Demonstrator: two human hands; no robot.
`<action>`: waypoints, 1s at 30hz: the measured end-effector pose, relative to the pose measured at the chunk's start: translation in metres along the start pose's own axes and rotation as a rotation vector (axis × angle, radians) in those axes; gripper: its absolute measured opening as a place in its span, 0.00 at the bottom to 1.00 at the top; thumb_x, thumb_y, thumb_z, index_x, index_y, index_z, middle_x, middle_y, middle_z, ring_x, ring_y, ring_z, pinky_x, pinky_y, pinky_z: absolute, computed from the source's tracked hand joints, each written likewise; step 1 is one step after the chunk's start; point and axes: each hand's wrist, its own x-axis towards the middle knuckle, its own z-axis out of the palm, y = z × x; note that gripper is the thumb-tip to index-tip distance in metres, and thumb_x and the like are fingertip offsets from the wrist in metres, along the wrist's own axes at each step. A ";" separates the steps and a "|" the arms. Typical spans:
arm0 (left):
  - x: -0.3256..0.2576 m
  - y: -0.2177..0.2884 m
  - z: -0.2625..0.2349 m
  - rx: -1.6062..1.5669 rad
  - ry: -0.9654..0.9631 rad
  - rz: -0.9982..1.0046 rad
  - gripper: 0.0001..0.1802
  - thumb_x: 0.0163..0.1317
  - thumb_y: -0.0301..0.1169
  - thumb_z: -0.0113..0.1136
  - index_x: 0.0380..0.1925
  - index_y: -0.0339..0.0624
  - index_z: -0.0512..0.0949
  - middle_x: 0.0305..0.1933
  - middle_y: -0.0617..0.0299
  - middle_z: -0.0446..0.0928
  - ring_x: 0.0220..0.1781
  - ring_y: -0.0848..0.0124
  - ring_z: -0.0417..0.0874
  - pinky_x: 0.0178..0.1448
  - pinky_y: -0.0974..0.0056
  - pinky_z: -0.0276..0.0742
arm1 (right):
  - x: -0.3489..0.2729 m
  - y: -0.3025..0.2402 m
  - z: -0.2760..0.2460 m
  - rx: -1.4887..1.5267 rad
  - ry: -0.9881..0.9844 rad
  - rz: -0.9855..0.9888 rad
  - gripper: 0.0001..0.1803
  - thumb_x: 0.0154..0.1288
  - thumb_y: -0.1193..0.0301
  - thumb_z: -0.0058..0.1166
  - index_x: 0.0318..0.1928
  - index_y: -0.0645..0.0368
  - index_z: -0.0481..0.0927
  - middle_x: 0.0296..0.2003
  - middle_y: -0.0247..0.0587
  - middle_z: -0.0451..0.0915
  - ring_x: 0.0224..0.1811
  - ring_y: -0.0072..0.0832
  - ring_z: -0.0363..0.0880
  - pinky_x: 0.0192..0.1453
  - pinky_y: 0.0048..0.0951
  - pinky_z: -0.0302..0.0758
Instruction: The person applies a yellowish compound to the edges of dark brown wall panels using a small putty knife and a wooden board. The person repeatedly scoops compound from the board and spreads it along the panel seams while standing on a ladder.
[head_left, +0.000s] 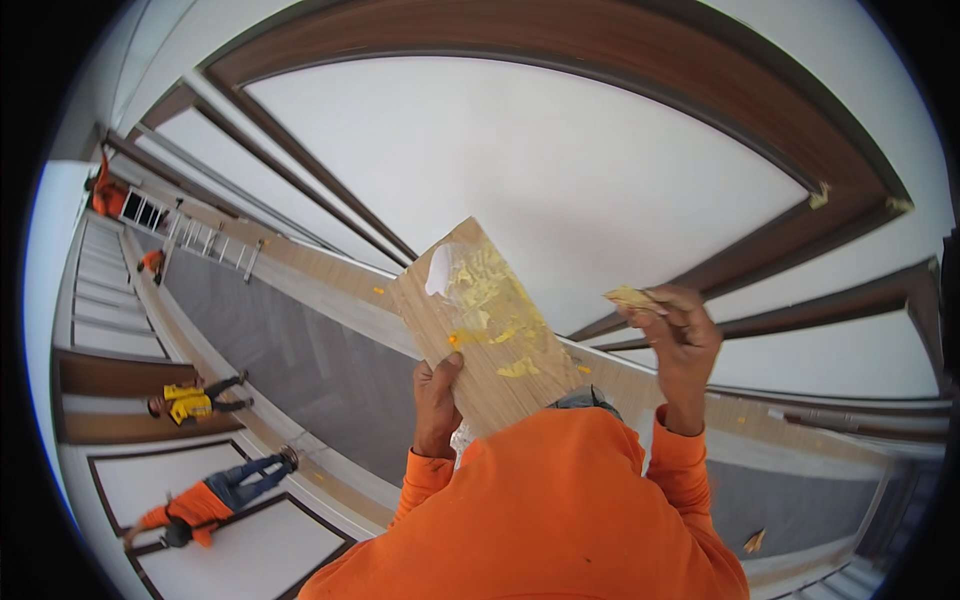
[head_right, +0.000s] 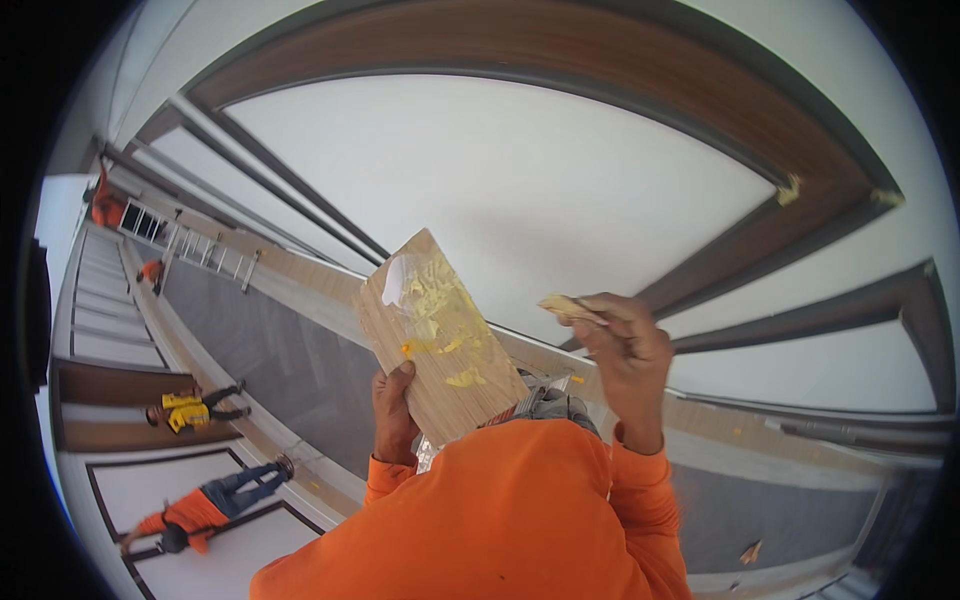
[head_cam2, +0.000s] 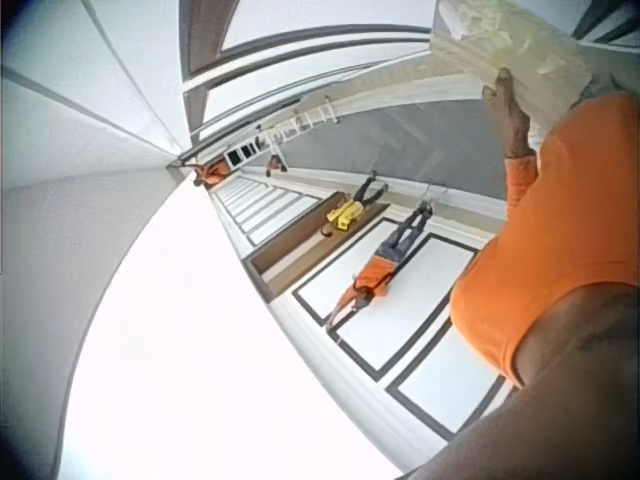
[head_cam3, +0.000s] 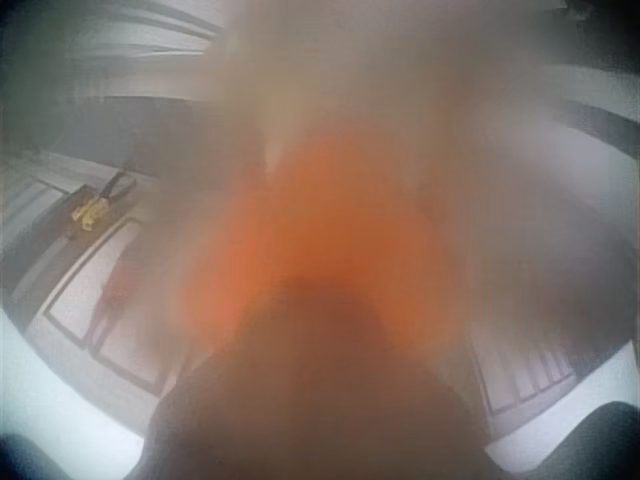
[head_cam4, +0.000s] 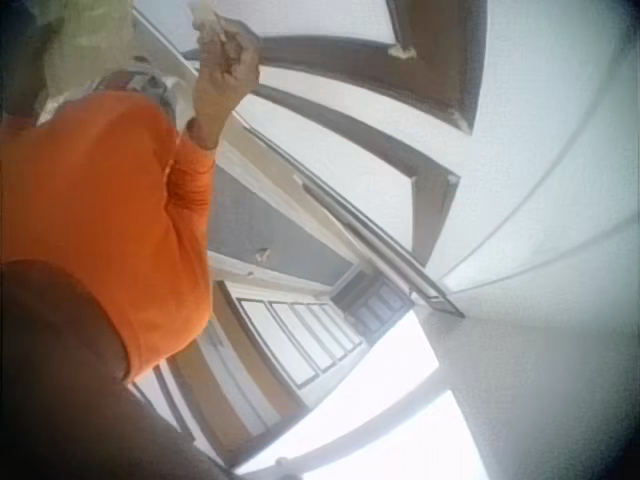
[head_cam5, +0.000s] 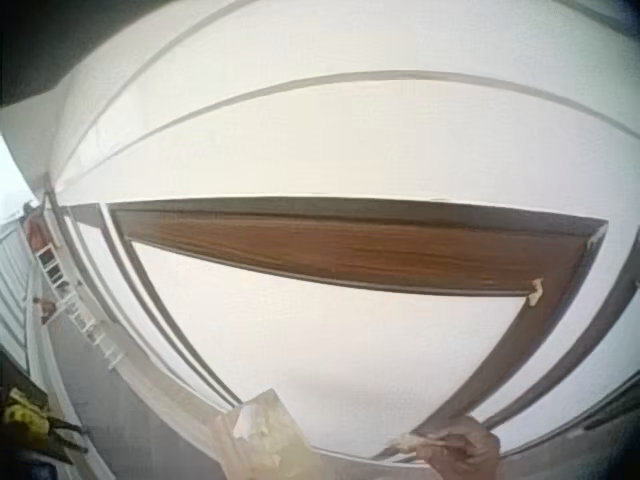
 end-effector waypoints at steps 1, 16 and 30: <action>-0.010 0.007 0.005 -0.020 0.003 0.008 0.19 0.74 0.32 0.62 0.56 0.25 0.81 0.51 0.50 0.87 0.46 0.65 0.91 0.52 0.61 0.88 | 0.002 0.007 0.015 -0.034 -0.061 -0.040 0.16 0.73 0.83 0.63 0.59 0.66 0.82 0.48 0.51 0.90 0.50 0.33 0.91 0.47 0.25 0.87; -0.021 0.000 0.037 -0.143 -0.009 0.069 0.18 0.77 0.31 0.60 0.58 0.26 0.79 0.54 0.50 0.86 0.49 0.66 0.90 0.54 0.60 0.89 | 0.022 0.049 0.063 -0.455 -0.159 -0.232 0.18 0.69 0.75 0.70 0.59 0.60 0.89 0.51 0.47 0.92 0.50 0.30 0.93 0.52 0.27 0.88; -0.021 -0.001 0.042 -0.066 0.036 0.118 0.17 0.76 0.29 0.60 0.56 0.27 0.81 0.51 0.53 0.87 0.48 0.69 0.89 0.53 0.62 0.88 | 0.025 0.054 0.065 -0.358 -0.265 -0.467 0.19 0.69 0.76 0.65 0.59 0.67 0.86 0.55 0.57 0.89 0.62 0.46 0.88 0.68 0.42 0.84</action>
